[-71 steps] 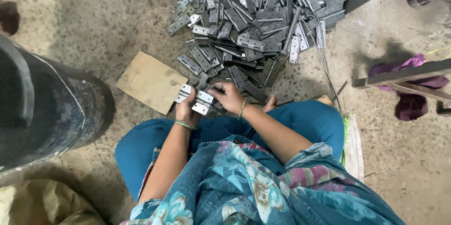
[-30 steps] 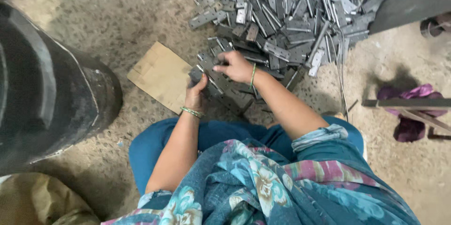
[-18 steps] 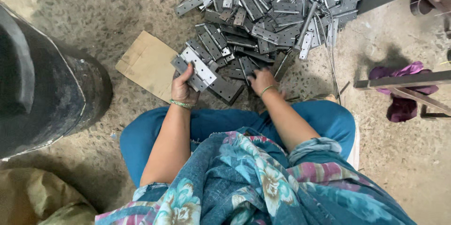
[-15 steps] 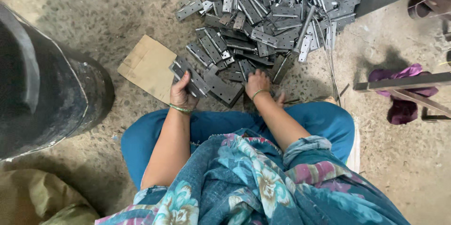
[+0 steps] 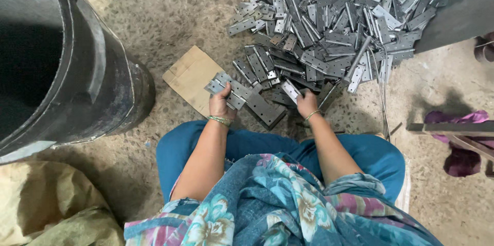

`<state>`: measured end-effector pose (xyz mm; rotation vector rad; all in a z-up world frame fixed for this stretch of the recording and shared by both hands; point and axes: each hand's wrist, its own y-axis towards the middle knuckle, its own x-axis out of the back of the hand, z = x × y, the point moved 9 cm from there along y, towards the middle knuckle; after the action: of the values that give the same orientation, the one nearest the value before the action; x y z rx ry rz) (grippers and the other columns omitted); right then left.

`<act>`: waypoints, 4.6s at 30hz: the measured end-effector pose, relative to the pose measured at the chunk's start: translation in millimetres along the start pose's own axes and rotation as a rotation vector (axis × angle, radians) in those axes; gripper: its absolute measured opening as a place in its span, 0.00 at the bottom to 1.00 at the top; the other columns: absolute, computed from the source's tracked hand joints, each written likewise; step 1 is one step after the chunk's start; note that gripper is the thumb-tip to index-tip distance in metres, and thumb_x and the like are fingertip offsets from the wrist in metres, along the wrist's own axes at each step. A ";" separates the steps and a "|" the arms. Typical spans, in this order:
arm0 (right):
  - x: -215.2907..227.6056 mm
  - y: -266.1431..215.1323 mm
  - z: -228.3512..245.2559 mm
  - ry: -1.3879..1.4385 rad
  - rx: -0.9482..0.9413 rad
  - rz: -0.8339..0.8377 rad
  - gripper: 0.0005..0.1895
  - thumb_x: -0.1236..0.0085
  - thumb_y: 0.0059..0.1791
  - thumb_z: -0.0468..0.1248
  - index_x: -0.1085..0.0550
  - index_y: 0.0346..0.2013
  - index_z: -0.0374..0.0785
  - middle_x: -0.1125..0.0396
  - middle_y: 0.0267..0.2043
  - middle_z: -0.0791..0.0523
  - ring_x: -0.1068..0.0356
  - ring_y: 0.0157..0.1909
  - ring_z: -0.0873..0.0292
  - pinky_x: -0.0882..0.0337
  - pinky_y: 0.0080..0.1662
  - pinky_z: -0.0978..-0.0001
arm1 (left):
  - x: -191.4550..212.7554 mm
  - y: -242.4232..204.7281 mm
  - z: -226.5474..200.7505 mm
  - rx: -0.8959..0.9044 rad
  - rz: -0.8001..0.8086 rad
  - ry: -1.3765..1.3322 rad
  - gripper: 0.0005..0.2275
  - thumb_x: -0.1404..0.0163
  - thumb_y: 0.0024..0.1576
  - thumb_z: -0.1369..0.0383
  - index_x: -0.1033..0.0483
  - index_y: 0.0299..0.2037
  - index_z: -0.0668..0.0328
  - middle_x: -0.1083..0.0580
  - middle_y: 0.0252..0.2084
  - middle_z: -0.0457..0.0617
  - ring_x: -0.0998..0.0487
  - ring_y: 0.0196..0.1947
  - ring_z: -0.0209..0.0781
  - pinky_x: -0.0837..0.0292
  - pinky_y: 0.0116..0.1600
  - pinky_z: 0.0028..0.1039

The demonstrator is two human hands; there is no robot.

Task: The person sits on the floor and repeatedly picks up small metal brackets and rods from a large pile. They insert the rods into the brackets by hand and place the assembled units into a nearby black bucket. Other workers are visible in the background performing similar tasks.

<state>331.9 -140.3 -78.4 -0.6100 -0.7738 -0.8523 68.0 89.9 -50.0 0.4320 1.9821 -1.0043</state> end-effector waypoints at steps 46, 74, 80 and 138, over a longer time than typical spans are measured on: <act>-11.1 -104.1 102.5 0.296 0.062 0.061 0.24 0.51 0.55 0.50 0.21 0.37 0.30 0.28 0.24 0.47 0.36 0.30 0.62 0.30 0.37 0.61 | 3.3 -41.4 -24.0 -0.185 -0.165 0.212 0.14 0.39 0.47 0.78 0.24 0.43 0.66 0.19 0.36 0.54 0.17 0.34 0.50 0.20 0.39 0.42; -31.5 -100.9 108.6 0.470 0.104 0.075 0.24 0.48 0.55 0.52 0.20 0.39 0.31 0.23 0.33 0.50 0.27 0.35 0.52 0.27 0.41 0.55 | 17.9 -46.5 -29.4 -0.255 -0.252 0.409 0.17 0.35 0.41 0.82 0.24 0.39 0.64 0.19 0.37 0.53 0.18 0.34 0.46 0.22 0.40 0.38; -30.7 -65.2 76.0 0.523 -0.131 0.138 0.33 0.49 0.52 0.60 0.25 0.46 0.29 0.26 0.45 0.48 0.30 0.44 0.56 0.28 0.44 0.52 | 24.9 -50.9 -24.1 -0.188 -0.368 0.469 0.22 0.35 0.39 0.82 0.25 0.45 0.59 0.21 0.40 0.49 0.19 0.38 0.48 0.21 0.43 0.42; 68.9 18.4 156.7 0.063 0.335 0.138 0.20 0.31 0.47 0.45 0.21 0.48 0.36 0.24 0.48 0.47 0.24 0.50 0.48 0.28 0.53 0.60 | -33.9 -43.7 32.5 0.200 0.204 0.489 0.20 0.39 0.49 0.77 0.26 0.53 0.66 0.22 0.44 0.53 0.19 0.42 0.47 0.20 0.48 0.42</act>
<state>322.1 -44.5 64.4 -0.3328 -0.7860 -0.5951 78.1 39.7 -11.3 1.0523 2.2072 -1.0378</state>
